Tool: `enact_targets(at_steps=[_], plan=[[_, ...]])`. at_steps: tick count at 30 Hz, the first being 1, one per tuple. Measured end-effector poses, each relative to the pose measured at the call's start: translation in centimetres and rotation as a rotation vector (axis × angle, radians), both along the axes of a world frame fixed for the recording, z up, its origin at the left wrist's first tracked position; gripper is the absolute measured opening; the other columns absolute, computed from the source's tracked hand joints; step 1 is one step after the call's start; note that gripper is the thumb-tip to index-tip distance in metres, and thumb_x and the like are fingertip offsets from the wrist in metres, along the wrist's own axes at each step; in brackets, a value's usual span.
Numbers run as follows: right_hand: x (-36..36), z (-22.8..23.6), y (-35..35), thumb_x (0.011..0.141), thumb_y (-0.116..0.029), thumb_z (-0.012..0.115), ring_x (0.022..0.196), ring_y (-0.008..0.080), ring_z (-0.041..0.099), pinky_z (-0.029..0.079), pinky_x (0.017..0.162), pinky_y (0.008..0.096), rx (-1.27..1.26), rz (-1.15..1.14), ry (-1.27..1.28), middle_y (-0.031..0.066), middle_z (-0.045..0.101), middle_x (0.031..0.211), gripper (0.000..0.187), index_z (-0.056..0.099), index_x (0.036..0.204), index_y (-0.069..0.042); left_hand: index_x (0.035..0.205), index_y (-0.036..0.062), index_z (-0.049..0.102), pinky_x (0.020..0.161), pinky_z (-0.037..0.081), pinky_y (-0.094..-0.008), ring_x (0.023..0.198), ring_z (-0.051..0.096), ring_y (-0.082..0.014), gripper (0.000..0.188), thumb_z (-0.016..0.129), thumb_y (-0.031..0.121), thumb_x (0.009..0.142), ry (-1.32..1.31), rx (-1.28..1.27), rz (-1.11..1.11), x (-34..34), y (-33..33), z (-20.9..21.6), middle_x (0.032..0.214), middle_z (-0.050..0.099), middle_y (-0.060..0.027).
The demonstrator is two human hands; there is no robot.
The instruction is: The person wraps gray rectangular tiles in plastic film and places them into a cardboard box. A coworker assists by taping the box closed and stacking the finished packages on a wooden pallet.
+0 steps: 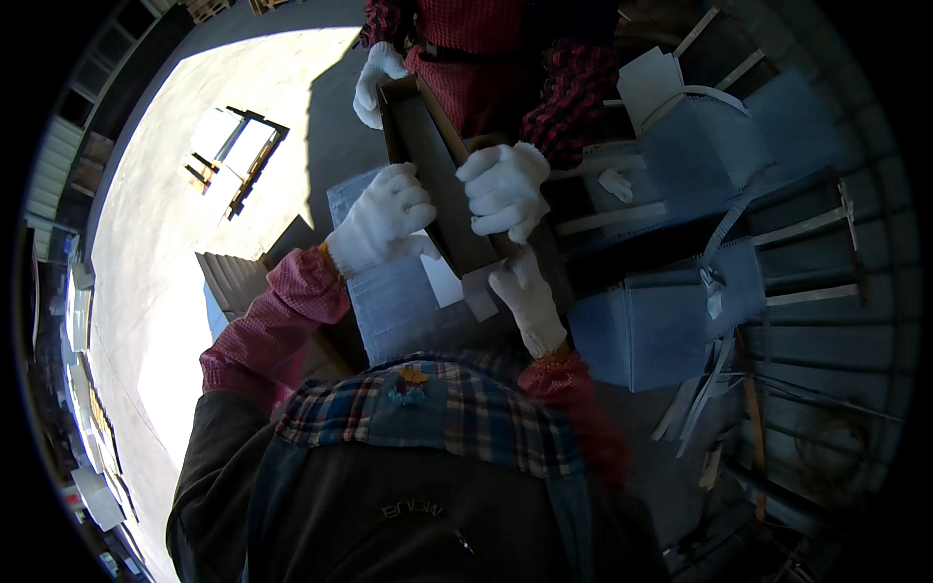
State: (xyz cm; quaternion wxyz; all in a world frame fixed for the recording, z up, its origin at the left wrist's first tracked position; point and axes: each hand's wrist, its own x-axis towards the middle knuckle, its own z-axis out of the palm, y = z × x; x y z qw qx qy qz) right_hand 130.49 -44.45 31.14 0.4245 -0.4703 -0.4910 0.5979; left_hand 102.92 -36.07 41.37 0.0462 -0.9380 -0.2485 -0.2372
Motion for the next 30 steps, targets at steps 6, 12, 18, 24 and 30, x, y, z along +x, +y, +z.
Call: enact_targets(at_steps=[6,12,18,24,30], plan=[[-5.2,0.7,0.8,0.096,-0.027,0.069,0.115,0.0197,0.062,0.047,0.098,0.0322,-0.041,-0.312,-0.040,0.0150,0.066,0.129,0.064,0.045,0.149,-0.001,0.092,0.0092,0.065,0.111,0.040,-0.0492,0.103,0.058,-0.0301,0.040,0.078,0.043,0.075,0.005,-0.006,-0.007,-0.1,-0.2,-0.1,0.095,0.062,-0.0064],[-7.1,2.9,-0.3,0.099,-0.022,0.068,0.121,0.0268,0.063,0.047,0.102,0.0347,0.222,-0.386,-0.313,0.0192,0.064,0.134,0.061,0.045,0.150,0.000,0.098,0.0073,0.062,0.110,0.042,-0.0544,0.105,0.057,-0.0328,0.051,0.079,0.044,0.067,-0.027,0.000,-0.010,-0.1,-0.2,-0.5,0.101,0.058,-0.0105],[-4.2,4.3,-1.1,0.094,-0.015,0.067,0.129,0.0329,0.057,0.045,0.106,0.0372,0.633,-0.071,-0.532,0.0231,0.052,0.145,0.054,0.054,0.145,-0.002,0.095,0.0065,0.060,0.107,0.043,-0.0554,0.111,0.056,-0.0364,0.052,0.077,0.045,0.065,-0.156,0.089,0.028,0.5,-0.8,-0.8,0.106,0.056,-0.0126],[-3.5,9.2,-1.3,0.089,-0.029,0.069,0.135,0.0395,0.050,0.043,0.110,0.0410,0.671,0.225,-0.676,0.0262,0.043,0.153,0.061,0.057,0.143,-0.005,0.099,0.0082,0.062,0.114,0.038,-0.0524,0.121,0.053,-0.0347,0.053,0.082,0.041,0.063,-0.127,0.012,-0.005,-0.2,-0.3,-1.3,0.113,0.059,-0.0105],[-4.1,6.6,-1.7,0.093,-0.031,0.069,0.135,0.0330,0.052,0.042,0.110,0.0396,0.555,0.085,-0.526,0.0227,0.047,0.151,0.066,0.049,0.148,-0.001,0.110,0.0054,0.061,0.107,0.040,-0.0548,0.120,0.053,-0.0390,0.055,0.063,0.055,0.086,-0.199,-0.013,-0.139,0.6,0.6,0.1,0.120,0.058,-0.0142]])
